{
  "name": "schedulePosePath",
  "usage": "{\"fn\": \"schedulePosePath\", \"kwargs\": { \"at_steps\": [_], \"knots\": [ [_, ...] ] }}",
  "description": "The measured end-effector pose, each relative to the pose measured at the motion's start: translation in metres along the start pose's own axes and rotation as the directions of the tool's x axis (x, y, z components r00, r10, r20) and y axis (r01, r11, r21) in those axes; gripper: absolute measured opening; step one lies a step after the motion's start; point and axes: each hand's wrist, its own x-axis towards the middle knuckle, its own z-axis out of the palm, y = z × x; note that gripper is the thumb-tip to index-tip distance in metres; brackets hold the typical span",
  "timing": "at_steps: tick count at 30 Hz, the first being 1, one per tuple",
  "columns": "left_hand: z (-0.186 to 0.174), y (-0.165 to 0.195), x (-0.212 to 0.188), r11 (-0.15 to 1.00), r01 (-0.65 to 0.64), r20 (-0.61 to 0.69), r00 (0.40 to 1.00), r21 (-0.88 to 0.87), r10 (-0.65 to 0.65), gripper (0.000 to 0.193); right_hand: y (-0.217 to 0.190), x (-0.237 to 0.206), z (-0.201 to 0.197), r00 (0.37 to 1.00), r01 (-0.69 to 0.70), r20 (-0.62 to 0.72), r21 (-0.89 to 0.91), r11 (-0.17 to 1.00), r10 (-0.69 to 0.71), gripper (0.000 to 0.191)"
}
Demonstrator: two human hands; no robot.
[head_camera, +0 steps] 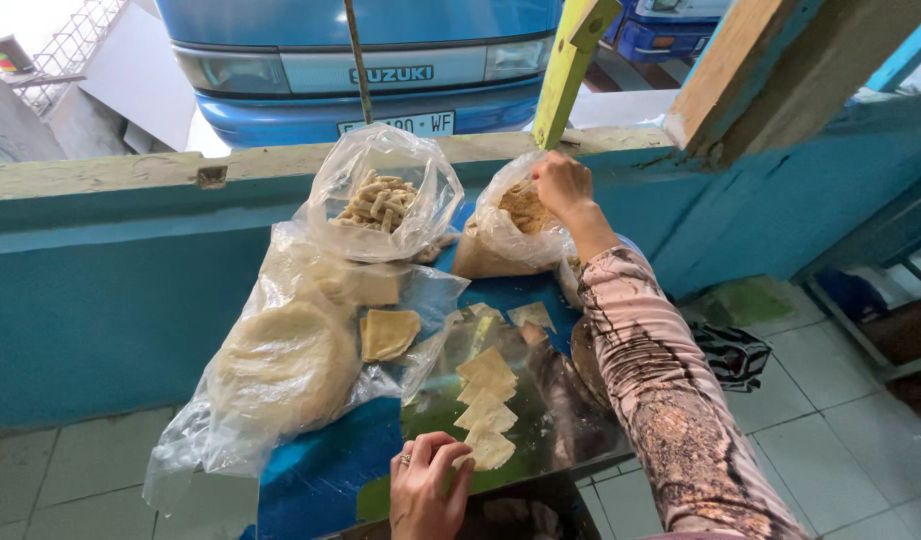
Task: The person sits at a small table by a window and folds square dough wrappers one at a time, pinching the edges closed to form filled triangular pastries, and places the finished pastries in a row on the table. They occasionally reach into a plastic bag of filling and add it to a wrapper before folding.
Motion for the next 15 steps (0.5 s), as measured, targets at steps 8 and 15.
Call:
{"fn": "schedulePosePath", "kwargs": {
  "at_steps": [8, 15],
  "knots": [
    [-0.003, -0.007, 0.004, 0.999, -0.031, -0.044, 0.999, -0.034, 0.030, 0.016, -0.019, 0.004, 0.008, 0.965, -0.023, 0.260, -0.050, 0.998, 0.035, 0.009],
    [0.000, -0.013, 0.007, 0.997, -0.051, -0.022, 0.999, -0.055, 0.050, 0.017, -0.027, -0.004, 0.026, 0.797, -0.138, 0.586, -0.060, 0.989, 0.147, 0.020]
  ]
}}
